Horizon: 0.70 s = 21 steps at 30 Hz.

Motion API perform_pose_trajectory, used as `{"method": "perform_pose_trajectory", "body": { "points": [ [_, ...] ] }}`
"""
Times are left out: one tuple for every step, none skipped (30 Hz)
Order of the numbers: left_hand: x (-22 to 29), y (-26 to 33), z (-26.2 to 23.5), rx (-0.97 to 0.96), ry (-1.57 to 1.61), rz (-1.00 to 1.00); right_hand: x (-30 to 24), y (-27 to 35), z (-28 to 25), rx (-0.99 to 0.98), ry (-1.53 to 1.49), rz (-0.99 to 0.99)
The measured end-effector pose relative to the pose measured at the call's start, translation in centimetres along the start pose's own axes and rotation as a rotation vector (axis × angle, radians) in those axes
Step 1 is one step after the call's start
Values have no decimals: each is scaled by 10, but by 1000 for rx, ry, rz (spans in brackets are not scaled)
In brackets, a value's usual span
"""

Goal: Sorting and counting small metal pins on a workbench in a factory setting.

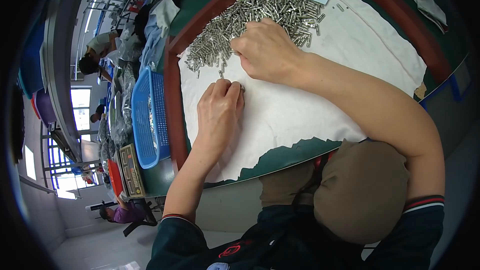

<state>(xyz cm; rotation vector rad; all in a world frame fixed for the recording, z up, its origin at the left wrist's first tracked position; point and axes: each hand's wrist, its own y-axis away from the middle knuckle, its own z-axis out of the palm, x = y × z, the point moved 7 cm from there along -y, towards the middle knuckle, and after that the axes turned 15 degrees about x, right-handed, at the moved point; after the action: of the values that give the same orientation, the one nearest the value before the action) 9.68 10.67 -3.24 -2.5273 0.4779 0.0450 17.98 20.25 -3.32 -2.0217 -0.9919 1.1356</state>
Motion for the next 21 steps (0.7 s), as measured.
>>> {"method": "perform_pose_trajectory", "body": {
  "points": [
    [0,-1,0,2,-2,-4,0,0,-1,5,3,3],
    [0,-1,1,-19,-21,12,0,0,0,3,-2,-2],
    [0,-1,2,-39,-40,28,0,0,2,1,-3,3],
    [-1,-1,1,-38,-45,21,0,0,3,-1,-3,7],
    [-1,-1,1,-54,-34,28,0,0,3,-4,-5,1],
    [-2,-1,2,-69,-24,35,0,0,2,-5,-6,3],
    [-3,-2,1,-66,-26,30,0,0,1,-6,-7,5],
    [-5,-1,2,-75,-13,15,0,0,2,-8,-10,1],
    [-7,-1,2,-84,-1,-1,0,1,2,-7,-20,1],
    [-8,-1,3,-82,-4,-4,0,1,2,-6,-30,2],
    [-10,-1,2,-68,22,-14,-1,1,3,-7,-31,-1],
    [-11,-1,2,-53,48,-24,-1,1,3,-11,-26,1],
    [-11,-1,2,-52,47,-26,0,1,4,-14,-20,2],
    [-11,-1,2,-50,40,-35,0,1,3,-15,-21,1],
    [-10,-1,2,-47,32,-45,0,1,3,-22,-16,6],
    [-9,-1,2,-47,32,-45,0,1,3,-29,-11,11],
    [-8,-1,1,-41,7,-49,0,1,3,-29,-13,10],
    [-8,-2,0,-34,-18,-52,0,1,3,-28,-17,7],
    [-8,-2,0,-34,-20,-54,0,0,3,-27,-21,3],
    [-8,-1,1,-32,-16,-55,0,1,3,-28,-20,1],
    [-8,-1,2,-29,-13,-57,0,1,3,-19,-23,0]
  ]
}}
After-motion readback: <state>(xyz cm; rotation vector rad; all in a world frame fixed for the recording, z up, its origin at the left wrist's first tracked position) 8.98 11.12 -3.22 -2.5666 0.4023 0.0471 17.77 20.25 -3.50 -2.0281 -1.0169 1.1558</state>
